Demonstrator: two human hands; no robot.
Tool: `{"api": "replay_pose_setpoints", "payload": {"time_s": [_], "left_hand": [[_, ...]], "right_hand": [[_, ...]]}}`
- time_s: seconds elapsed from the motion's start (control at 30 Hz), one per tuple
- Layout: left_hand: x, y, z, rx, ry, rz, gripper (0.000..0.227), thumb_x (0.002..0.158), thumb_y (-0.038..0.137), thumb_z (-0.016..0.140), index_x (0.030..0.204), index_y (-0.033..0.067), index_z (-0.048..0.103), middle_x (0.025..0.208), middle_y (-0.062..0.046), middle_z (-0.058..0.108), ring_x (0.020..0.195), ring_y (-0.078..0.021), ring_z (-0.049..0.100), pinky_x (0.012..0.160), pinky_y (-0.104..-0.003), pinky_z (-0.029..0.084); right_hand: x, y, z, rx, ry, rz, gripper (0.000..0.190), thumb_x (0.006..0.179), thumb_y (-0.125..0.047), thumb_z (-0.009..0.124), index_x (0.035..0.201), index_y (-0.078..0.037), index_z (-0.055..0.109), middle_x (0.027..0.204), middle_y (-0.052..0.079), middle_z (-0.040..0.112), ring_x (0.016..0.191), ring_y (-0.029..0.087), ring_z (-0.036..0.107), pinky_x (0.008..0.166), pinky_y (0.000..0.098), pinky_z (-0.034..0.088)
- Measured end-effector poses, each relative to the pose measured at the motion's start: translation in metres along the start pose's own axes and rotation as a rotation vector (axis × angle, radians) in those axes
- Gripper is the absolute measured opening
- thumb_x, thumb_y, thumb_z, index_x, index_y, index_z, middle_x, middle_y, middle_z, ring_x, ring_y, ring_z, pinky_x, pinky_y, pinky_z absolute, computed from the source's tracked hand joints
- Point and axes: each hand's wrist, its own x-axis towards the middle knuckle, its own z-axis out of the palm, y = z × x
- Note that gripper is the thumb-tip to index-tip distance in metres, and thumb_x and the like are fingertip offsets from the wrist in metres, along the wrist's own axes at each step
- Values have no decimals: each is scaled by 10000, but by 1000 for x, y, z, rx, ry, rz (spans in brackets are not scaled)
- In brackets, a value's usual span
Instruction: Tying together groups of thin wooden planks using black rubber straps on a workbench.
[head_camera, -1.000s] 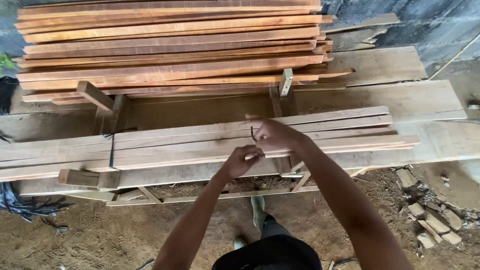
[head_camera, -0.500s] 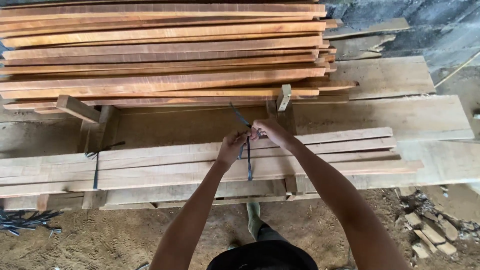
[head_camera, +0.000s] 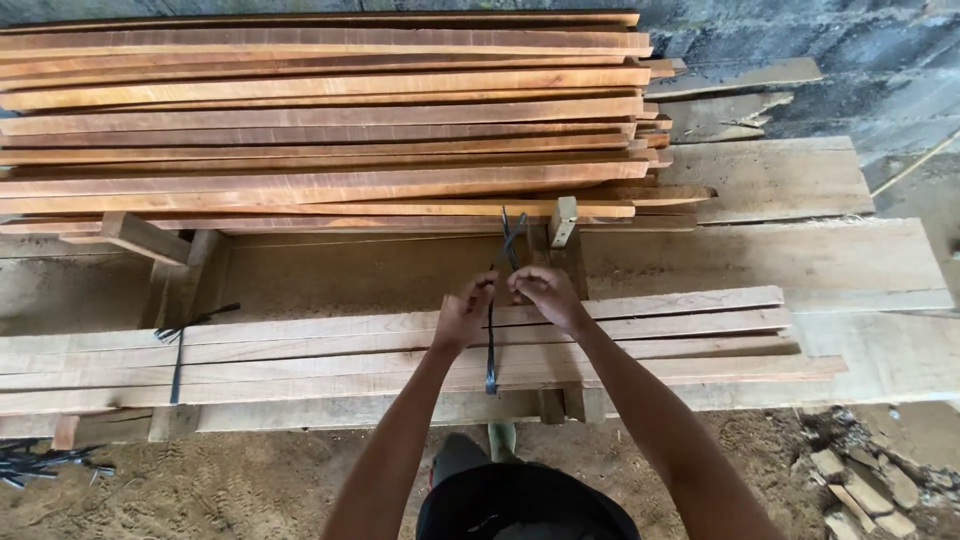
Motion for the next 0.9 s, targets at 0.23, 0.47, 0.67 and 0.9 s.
{"api": "replay_pose_setpoints", "payload": {"time_s": [0.23,0.47,0.67,0.9], "left_hand": [[1,10,-1,36,14,-14,222,1045,237,632,1241,139,661,1002,-153,767,893,-348,759,750,-505,613],[3,-4,0,60,9,-62,220,982,226,740,1170,140,665,1073,-130,781,968,-329,756,774,-459,632],[3,5,-4,59,-28,-74,202,937,124,745,1137,147,765,1029,-108,794,929,-303,766,751,-424,642],[3,-3,-2,52,-66,-19,207,948,134,740,1148,177,773,1054,-82,794,965,-302,754,791,-424,640]], "right_hand": [[4,22,-4,-7,71,16,256,1007,-24,629,1254,20,579,1088,254,673,908,275,715,729,398,614],[-1,8,-1,-84,107,67,224,961,-68,730,1164,17,691,963,227,738,822,238,727,661,353,620],[-14,-36,14,-315,71,32,153,946,-102,752,1068,-15,788,895,221,766,807,269,742,668,425,604],[-7,-15,3,-178,-21,86,126,943,-136,743,974,-37,816,929,215,778,856,252,690,721,444,574]]}}
